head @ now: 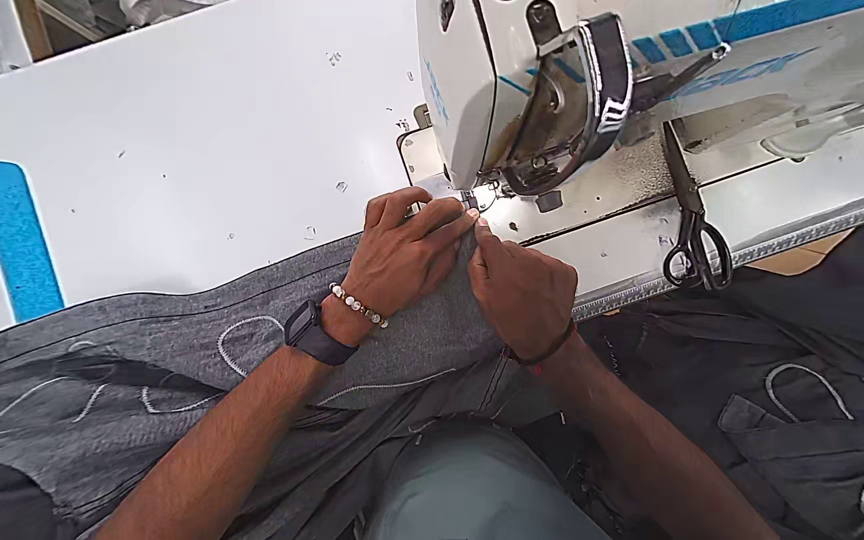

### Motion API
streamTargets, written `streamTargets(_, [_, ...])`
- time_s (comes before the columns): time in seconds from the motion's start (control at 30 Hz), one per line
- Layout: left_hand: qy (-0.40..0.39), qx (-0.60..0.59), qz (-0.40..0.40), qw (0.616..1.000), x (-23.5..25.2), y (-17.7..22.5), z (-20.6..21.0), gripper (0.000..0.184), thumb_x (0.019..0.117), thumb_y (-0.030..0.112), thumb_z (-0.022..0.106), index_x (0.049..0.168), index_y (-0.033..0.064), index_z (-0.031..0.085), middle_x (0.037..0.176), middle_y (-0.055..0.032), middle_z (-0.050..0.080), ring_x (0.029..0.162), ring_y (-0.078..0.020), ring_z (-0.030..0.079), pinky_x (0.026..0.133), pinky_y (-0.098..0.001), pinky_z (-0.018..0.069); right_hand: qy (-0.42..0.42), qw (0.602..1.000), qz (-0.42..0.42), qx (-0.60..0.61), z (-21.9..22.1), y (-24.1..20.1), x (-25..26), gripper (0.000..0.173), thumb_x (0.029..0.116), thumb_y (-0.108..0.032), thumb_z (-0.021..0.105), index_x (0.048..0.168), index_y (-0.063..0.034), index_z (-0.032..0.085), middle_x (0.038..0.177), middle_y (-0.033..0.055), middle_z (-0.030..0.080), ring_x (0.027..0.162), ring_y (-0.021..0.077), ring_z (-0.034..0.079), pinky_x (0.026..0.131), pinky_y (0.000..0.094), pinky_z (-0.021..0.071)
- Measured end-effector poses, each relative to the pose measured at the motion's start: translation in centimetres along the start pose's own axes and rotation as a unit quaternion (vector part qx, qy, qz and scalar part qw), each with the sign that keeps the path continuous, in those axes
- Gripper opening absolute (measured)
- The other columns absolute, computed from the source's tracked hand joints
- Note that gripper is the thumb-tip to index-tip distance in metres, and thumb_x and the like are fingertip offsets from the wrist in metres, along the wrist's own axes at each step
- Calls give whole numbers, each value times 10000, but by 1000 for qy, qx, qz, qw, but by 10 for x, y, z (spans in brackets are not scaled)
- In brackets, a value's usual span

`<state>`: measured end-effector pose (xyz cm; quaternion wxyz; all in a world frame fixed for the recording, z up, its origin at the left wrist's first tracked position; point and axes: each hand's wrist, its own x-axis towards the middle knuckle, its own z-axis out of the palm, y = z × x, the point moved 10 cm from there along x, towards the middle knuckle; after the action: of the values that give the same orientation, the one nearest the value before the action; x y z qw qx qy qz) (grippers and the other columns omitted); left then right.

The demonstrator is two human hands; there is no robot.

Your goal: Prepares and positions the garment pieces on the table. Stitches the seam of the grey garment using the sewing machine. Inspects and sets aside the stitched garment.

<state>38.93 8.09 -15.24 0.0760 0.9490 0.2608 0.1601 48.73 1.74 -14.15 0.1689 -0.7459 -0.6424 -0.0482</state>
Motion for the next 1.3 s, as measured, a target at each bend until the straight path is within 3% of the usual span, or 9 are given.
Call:
streamTargets(0.3, [16,32,21,999,8,-7,0,376,1037,306,497,1368,307,677,1383,9,644,1307,-275,510,1093,-475,324,-112,992,20,46,2,17,11,380,983,-264,546,1311,-200,726,587,14,594,485,222,573,413,397,392])
streamTargets(0.37, [17,26,24,999,8,-4,-3,368,1033,292,509,1355,314,687,1380,8,649,1306,-270,519,1090,-472,333,-129,986,63,88,-24,57,11,290,1017,-294,564,1204,-186,759,757,62,692,619,255,657,500,478,502])
streamTargets(0.5, [13,36,9,999,9,-6,-4,375,1023,281,502,1347,305,690,1364,11,658,1313,-268,521,1089,-480,335,1,980,199,-28,-94,191,26,378,1070,-288,452,1323,-91,653,1219,222,675,1102,411,657,882,620,516])
streamTargets(0.6, [24,50,-4,998,12,-10,-3,371,1028,290,497,1345,320,689,1356,17,662,1303,-269,526,1085,-475,335,55,967,220,-119,-91,247,31,364,1034,-274,431,1193,-97,706,1238,211,679,1181,415,630,932,625,467])
streamTargets(0.8, [19,28,9,999,9,-7,1,378,1018,271,496,1340,298,692,1350,15,663,1272,-265,539,1056,-462,365,51,970,218,-92,-53,248,4,379,1025,-257,443,1300,-110,657,1294,203,638,1103,442,643,811,663,497])
streamTargets(0.97, [2,-3,27,1000,3,2,-2,374,1010,268,508,1324,252,711,1387,-10,643,1271,-285,539,1060,-483,369,80,977,199,-1,-64,217,-10,487,1039,-243,484,1497,-80,513,1613,200,388,1488,378,382,1190,542,360])
streamTargets(1.07, [1,4,17,1000,4,1,-3,371,1013,273,513,1327,252,708,1383,-15,640,1291,-290,526,1069,-494,359,126,977,155,80,-73,162,-14,392,1050,-202,507,1390,-28,596,1392,193,594,1274,288,590,1042,435,515])
streamTargets(1.2, [1,21,1,1000,7,-3,-3,380,1022,273,499,1347,244,693,1370,-42,642,1314,-309,510,1088,-509,344,-46,927,157,338,-15,81,-19,313,1084,-205,500,1341,-89,635,1067,41,729,820,109,735,690,321,658])
streamTargets(1.3, [16,59,-14,998,10,-9,0,385,1030,294,475,1358,303,677,1338,4,660,1272,-267,536,1064,-469,353,-77,936,145,311,7,49,-12,302,1074,-279,529,1272,-143,711,782,-7,680,578,99,586,520,325,511])
